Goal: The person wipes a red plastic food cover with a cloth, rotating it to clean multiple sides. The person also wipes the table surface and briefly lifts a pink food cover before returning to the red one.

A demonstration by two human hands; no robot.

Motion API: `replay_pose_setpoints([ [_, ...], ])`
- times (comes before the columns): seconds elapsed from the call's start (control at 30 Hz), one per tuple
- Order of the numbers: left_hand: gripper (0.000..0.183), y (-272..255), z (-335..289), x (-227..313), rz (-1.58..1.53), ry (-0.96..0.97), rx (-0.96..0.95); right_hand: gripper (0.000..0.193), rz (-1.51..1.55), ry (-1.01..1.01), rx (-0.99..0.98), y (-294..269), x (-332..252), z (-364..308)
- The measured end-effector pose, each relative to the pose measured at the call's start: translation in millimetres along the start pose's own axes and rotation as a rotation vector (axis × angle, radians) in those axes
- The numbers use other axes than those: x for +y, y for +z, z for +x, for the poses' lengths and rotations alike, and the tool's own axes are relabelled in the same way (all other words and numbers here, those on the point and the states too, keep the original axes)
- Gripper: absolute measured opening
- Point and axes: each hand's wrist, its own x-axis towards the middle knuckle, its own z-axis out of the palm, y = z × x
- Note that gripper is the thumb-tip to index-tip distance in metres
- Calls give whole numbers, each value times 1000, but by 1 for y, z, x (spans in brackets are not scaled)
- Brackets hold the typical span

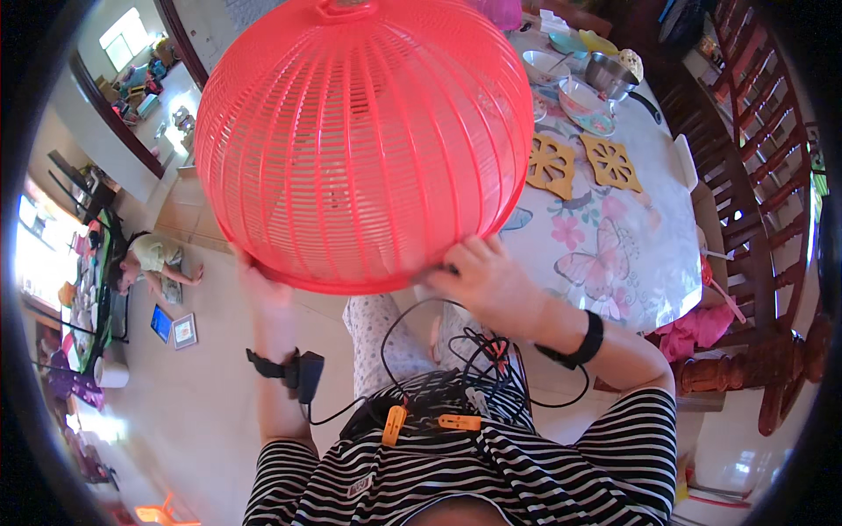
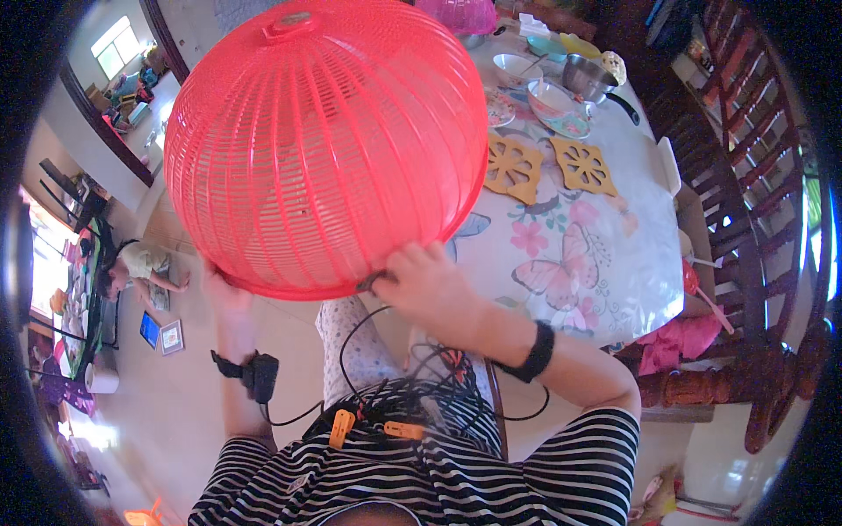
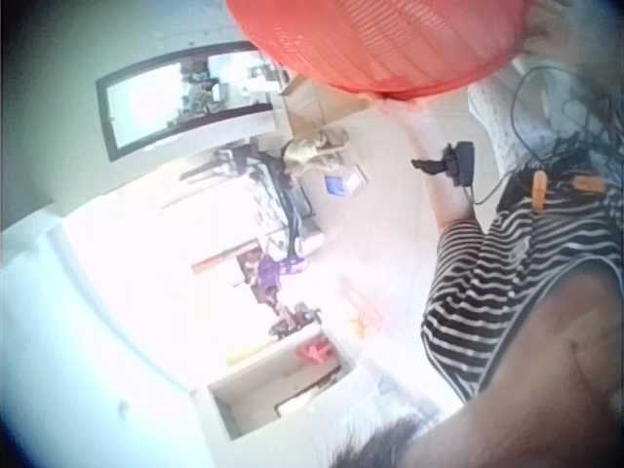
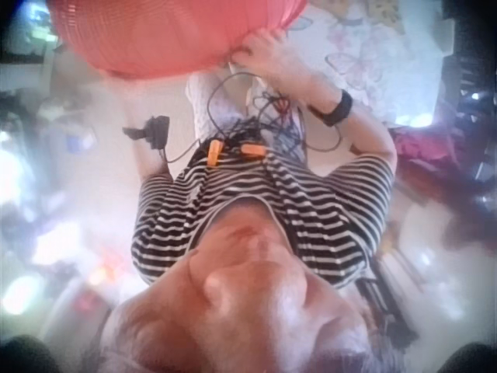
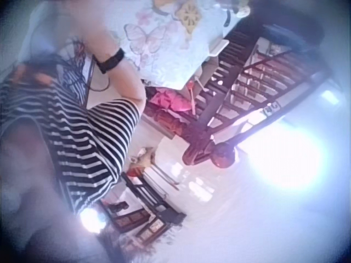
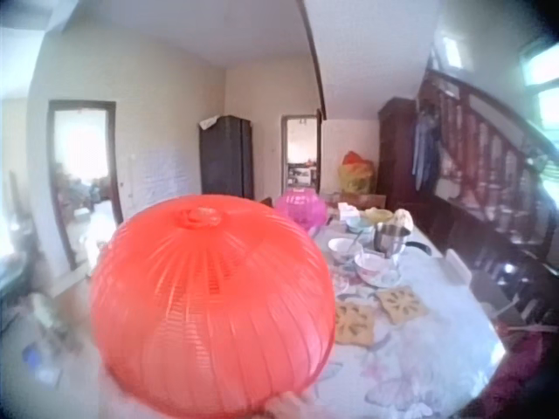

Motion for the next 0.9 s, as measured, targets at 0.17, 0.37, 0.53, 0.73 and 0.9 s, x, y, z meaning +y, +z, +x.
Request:
replay_pose_setpoints([
  [0.17, 45, 33, 0, 37, -15, -2, 48, 32, 51, -48, -29, -9, -19, 8],
  [0.37, 48, 14, 16, 68, 77, -47, -98, 32, -10, -78, -35, -9, -28, 9],
  [0.53, 44, -7, 39, 81, 123, -147, -69, 26, -66, 69, -14, -3, 2, -6],
  [0.73, 41, -35, 57, 73, 129, -134, -91, 11, -224, 308, 63, -8, 59, -39],
  [0.9, 42, -36, 60, 77, 101, -120, -104, 17, -144, 627, 76, -49, 113, -67],
])
